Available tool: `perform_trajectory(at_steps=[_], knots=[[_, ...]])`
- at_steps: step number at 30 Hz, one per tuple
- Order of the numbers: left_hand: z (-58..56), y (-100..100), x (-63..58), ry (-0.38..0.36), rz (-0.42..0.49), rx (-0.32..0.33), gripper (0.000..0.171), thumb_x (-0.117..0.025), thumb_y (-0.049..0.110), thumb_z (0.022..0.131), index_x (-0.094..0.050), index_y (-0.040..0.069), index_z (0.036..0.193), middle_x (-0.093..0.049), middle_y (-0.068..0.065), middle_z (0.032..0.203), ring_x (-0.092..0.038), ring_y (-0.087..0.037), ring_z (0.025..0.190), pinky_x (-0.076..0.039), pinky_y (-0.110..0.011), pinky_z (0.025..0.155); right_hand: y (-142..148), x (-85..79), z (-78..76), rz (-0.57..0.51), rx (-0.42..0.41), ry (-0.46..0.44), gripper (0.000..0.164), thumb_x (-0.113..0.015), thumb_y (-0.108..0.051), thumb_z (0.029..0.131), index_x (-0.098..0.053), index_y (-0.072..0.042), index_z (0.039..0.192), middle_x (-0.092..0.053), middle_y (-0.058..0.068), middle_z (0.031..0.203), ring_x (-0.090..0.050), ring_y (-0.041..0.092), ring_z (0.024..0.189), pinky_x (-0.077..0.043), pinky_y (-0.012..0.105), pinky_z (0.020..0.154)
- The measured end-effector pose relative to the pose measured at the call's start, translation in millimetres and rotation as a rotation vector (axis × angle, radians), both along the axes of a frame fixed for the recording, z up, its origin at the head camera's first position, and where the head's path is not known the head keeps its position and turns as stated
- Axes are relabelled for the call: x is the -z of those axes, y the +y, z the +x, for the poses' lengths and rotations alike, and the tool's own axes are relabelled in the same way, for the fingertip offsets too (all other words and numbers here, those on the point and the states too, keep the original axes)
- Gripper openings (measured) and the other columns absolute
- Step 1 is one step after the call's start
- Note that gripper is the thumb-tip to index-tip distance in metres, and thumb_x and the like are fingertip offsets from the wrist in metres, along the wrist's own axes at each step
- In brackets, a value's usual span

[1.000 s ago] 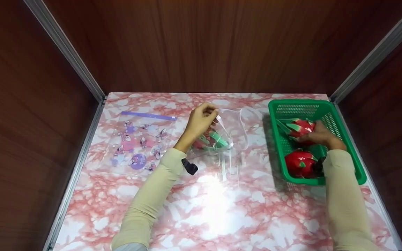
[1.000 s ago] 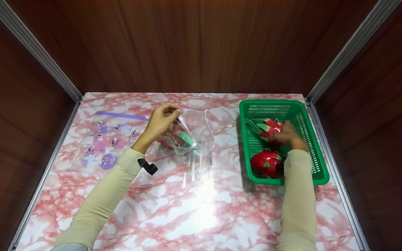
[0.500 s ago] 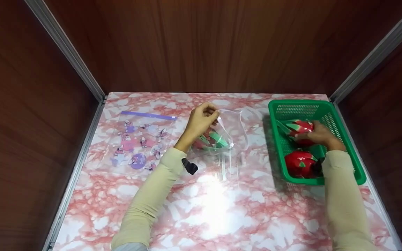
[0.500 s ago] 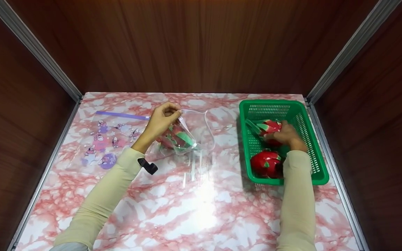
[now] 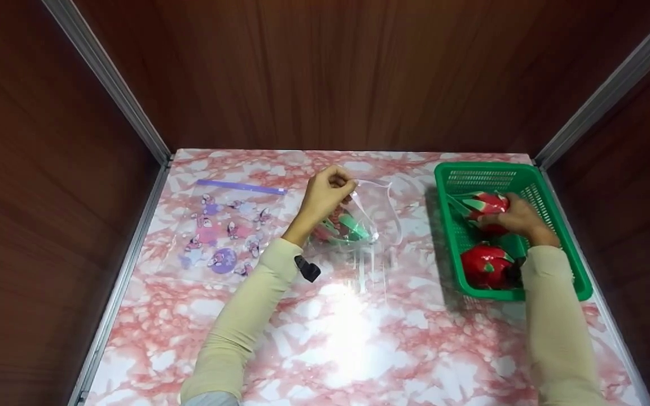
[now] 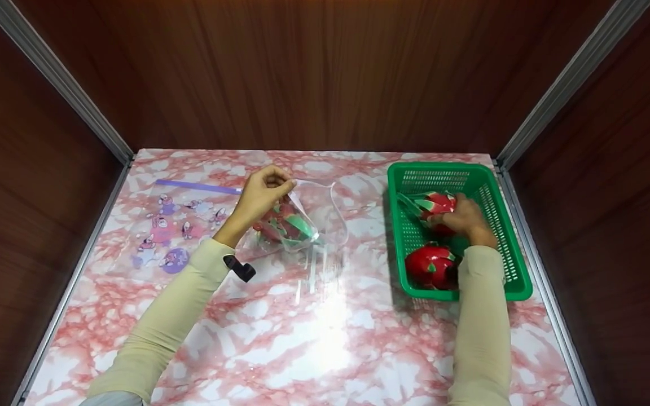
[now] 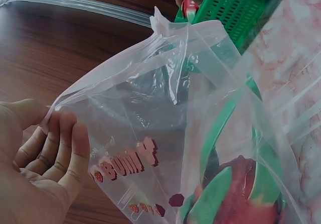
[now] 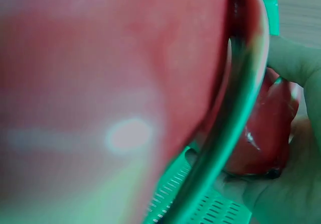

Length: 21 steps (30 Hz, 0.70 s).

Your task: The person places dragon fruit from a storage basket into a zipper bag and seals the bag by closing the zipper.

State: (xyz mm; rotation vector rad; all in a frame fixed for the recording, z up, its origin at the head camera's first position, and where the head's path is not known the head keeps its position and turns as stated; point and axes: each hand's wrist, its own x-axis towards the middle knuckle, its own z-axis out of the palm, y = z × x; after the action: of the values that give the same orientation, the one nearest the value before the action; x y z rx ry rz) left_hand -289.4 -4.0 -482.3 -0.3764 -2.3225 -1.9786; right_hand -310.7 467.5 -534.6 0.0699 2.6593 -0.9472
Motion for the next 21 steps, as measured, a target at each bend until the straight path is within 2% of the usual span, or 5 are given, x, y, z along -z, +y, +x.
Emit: perform_trajectory(at_steps=[2, 7, 11, 18, 21], knots=[[0.0, 0.3, 0.0, 0.007, -0.009, 0.003, 0.009, -0.073, 0.01, 0.099, -0.071, 0.001, 0.103, -0.068, 0.0, 0.082, -0.068, -0.012, 0.066, -0.066, -0.037, 0.068, -0.6, -0.6, 0.2, 0.001, 0.006, 0.012, 0.107, -0.08, -0.048, 0.093, -0.02, 0.007, 0.162, -0.043, 0.037, 0.15, -0.046, 0.052, 0.13, -0.045, 0.069, 0.114], [-0.6, 2.1, -0.7, 0.022, -0.025, -0.003, 0.005, -0.072, 0.008, 0.1, -0.069, 0.005, 0.099, -0.069, 0.0, 0.08, -0.066, -0.008, 0.063, -0.065, -0.058, 0.074, -0.8, -1.7, 0.6, 0.012, 0.012, 0.032, 0.106, -0.079, -0.048, 0.093, -0.021, 0.008, 0.161, -0.044, 0.037, 0.148, -0.047, 0.052, 0.128, -0.047, 0.068, 0.112], [-2.1, 3.6, -1.8, 0.02, -0.067, -0.017, 0.005, -0.071, 0.009, 0.1, -0.068, 0.004, 0.099, -0.069, 0.0, 0.078, -0.068, -0.01, 0.062, -0.066, -0.046, 0.068, -0.4, -1.2, 0.7, 0.033, 0.009, 0.082, 0.102, -0.079, -0.047, 0.094, -0.026, 0.01, 0.159, -0.047, 0.037, 0.144, -0.05, 0.051, 0.123, -0.05, 0.064, 0.107], [-4.7, 5.1, -4.6, 0.006, -0.132, -0.031, 0.009, -0.069, 0.01, 0.101, -0.068, 0.001, 0.101, -0.067, 0.004, 0.074, -0.076, -0.043, 0.075, -0.063, -0.029, 0.06, -1.1, -2.4, 0.6, 0.017, 0.035, 0.176, 0.098, -0.08, -0.049, 0.093, -0.032, 0.008, 0.157, -0.048, 0.036, 0.146, -0.05, 0.051, 0.124, -0.05, 0.065, 0.106], [-6.0, 5.3, -4.3, 0.01, -0.144, -0.04, 0.01, -0.069, 0.011, 0.102, -0.068, 0.001, 0.101, -0.065, 0.005, 0.071, -0.073, -0.037, 0.068, -0.056, -0.022, 0.054, -1.4, -5.4, 2.3, 0.007, 0.056, 0.18, 0.1, -0.079, -0.052, 0.093, -0.031, 0.006, 0.159, -0.046, 0.036, 0.149, -0.048, 0.051, 0.126, -0.049, 0.066, 0.107]])
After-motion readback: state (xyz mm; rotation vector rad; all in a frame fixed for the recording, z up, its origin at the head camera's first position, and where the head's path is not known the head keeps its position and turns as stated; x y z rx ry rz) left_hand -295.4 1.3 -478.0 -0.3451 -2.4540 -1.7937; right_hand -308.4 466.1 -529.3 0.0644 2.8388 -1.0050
